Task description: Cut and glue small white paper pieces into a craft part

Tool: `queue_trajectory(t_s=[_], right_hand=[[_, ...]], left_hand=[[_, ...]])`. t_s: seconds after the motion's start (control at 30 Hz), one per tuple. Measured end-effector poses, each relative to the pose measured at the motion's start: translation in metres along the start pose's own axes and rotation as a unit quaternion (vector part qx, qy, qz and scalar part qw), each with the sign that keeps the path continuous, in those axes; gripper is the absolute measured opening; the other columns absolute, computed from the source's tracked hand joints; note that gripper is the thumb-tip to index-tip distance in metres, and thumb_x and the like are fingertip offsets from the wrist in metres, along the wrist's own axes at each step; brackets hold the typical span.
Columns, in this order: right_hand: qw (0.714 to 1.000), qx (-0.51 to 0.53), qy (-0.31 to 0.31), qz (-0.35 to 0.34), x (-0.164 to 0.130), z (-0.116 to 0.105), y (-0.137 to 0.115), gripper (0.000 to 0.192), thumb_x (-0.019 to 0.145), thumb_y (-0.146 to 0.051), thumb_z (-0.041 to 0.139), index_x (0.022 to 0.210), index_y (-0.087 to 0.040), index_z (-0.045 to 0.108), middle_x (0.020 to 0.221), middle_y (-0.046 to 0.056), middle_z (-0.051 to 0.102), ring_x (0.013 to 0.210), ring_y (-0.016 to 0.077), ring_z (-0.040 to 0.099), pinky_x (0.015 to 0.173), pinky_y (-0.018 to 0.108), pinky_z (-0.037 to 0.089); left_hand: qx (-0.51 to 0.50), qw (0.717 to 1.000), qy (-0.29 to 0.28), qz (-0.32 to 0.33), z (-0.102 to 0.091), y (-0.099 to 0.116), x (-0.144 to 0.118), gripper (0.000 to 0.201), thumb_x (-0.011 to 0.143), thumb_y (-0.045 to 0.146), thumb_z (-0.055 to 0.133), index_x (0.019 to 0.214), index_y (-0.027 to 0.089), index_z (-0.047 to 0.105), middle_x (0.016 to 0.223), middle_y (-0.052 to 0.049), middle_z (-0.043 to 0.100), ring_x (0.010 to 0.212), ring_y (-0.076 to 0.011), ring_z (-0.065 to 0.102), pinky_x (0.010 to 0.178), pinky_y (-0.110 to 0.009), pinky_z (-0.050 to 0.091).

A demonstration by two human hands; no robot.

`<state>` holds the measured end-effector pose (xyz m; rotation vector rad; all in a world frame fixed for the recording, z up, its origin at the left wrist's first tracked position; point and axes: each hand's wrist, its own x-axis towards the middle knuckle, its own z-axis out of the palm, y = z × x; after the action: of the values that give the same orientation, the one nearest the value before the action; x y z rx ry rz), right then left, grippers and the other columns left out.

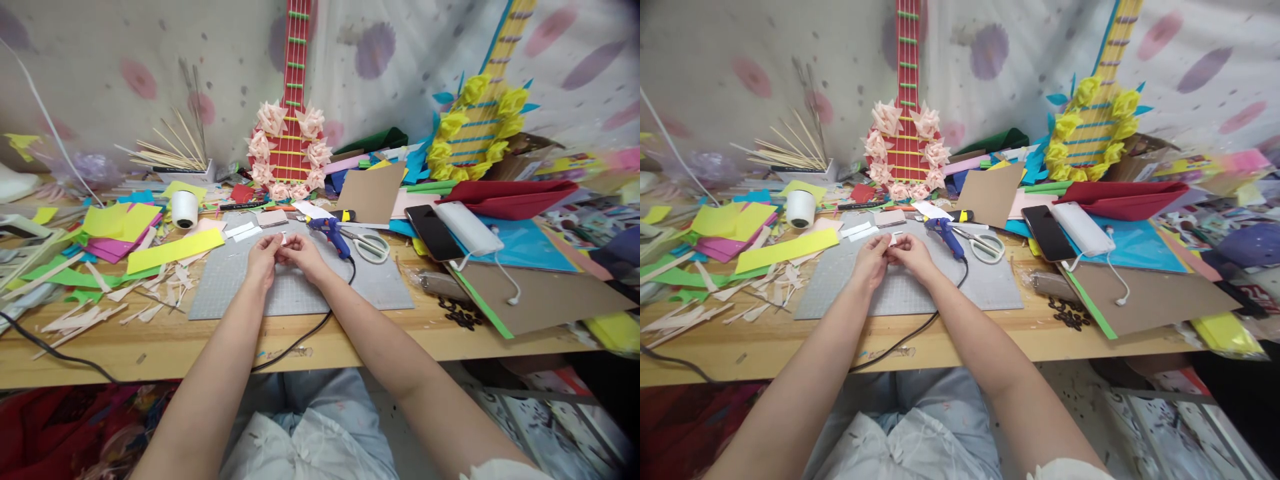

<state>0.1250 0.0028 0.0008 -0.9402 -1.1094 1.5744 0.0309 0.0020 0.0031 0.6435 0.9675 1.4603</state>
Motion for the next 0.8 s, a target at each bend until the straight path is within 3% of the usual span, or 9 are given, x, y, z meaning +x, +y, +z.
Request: queue_trajectory(t_s=[0.1, 0.2, 0.33, 0.8], right_hand=[[1.0, -0.007, 0.015, 0.005, 0.0013, -0.0036, -0.0008, 0.032, 0.056, -0.024, 0.07, 0.074, -0.019, 0.043, 0.055, -0.005, 0.058, 0.05, 0.0087, 0.056, 0.051, 0.022, 0.046], [1.0, -0.013, 0.021, 0.013, 0.002, -0.0074, -0.0013, 0.033, 0.056, -0.021, 0.069, 0.076, -0.019, 0.042, 0.052, -0.007, 0.057, 0.048, 0.0084, 0.055, 0.05, 0.022, 0.046], [1.0, -0.021, 0.02, 0.012, 0.0022, -0.0101, -0.0011, 0.034, 0.056, -0.021, 0.069, 0.076, -0.019, 0.042, 0.052, -0.006, 0.057, 0.047, 0.0078, 0.055, 0.048, 0.02, 0.044], [0.997, -0.074, 0.002, -0.025, -0.0022, -0.0081, 0.0011, 0.032, 0.057, -0.027, 0.067, 0.076, -0.019, 0.042, 0.052, -0.007, 0.055, 0.046, 0.0067, 0.051, 0.046, 0.019, 0.039]], left_hand=[[0.012, 0.998, -0.049, -0.022, -0.002, 0.0039, -0.0017, 0.035, 0.059, 0.045, 0.066, 0.069, 0.012, 0.06, 0.056, -0.002, 0.059, 0.046, -0.009, 0.049, 0.046, -0.022, 0.035], [0.01, 0.997, -0.072, -0.04, -0.0055, 0.0072, -0.0027, 0.026, 0.06, 0.033, 0.068, 0.074, 0.012, 0.063, 0.063, -0.004, 0.063, 0.054, -0.0103, 0.054, 0.054, -0.023, 0.04], [0.008, 0.997, -0.053, -0.05, -0.0086, 0.0073, -0.0026, 0.023, 0.057, 0.021, 0.07, 0.078, 0.012, 0.065, 0.071, -0.005, 0.065, 0.061, -0.0103, 0.056, 0.063, -0.025, 0.042], [0.009, 0.999, 0.032, -0.003, -0.01, 0.0021, 0.0011, 0.027, 0.047, 0.025, 0.076, 0.066, 0.011, 0.063, 0.066, -0.002, 0.063, 0.059, -0.0088, 0.056, 0.062, -0.023, 0.043]])
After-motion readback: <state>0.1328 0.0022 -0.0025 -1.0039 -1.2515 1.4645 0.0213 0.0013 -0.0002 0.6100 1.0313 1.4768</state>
